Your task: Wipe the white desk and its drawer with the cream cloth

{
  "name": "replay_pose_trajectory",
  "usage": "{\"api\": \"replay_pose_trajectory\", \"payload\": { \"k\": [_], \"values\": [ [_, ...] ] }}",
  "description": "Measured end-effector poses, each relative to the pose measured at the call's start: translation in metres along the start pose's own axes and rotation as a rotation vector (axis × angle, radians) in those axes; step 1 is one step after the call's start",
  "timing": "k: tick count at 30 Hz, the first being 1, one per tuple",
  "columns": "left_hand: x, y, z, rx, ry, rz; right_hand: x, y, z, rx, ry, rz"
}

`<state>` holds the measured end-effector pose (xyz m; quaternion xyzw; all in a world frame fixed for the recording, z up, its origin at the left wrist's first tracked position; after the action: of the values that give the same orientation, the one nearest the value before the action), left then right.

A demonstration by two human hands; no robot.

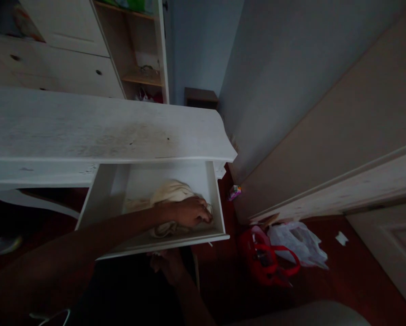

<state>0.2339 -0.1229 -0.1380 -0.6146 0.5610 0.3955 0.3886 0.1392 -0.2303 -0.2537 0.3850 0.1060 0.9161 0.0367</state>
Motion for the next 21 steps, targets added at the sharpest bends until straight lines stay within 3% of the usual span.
{"api": "replay_pose_trajectory", "payload": {
  "k": [9, 21],
  "values": [
    [0.002, 0.002, -0.015, -0.001, 0.069, 0.217, -0.004, -0.002, -0.005, 0.022, 0.032, 0.004],
    [0.002, -0.002, -0.016, -0.061, 0.184, 0.256, -0.009, -0.002, -0.011, 0.030, 0.057, 0.008]
  ]
}}
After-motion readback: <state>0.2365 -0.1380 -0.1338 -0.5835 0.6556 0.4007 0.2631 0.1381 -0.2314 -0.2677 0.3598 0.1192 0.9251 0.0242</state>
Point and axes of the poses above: each hand's wrist, its own y-axis away from the middle knuckle, its own x-axis out of the palm, z = x × y, the point moved 6 cm from there along -y, towards the middle knuckle, and after that the axes turned 4 degrees about -x, right-handed, at the moved point
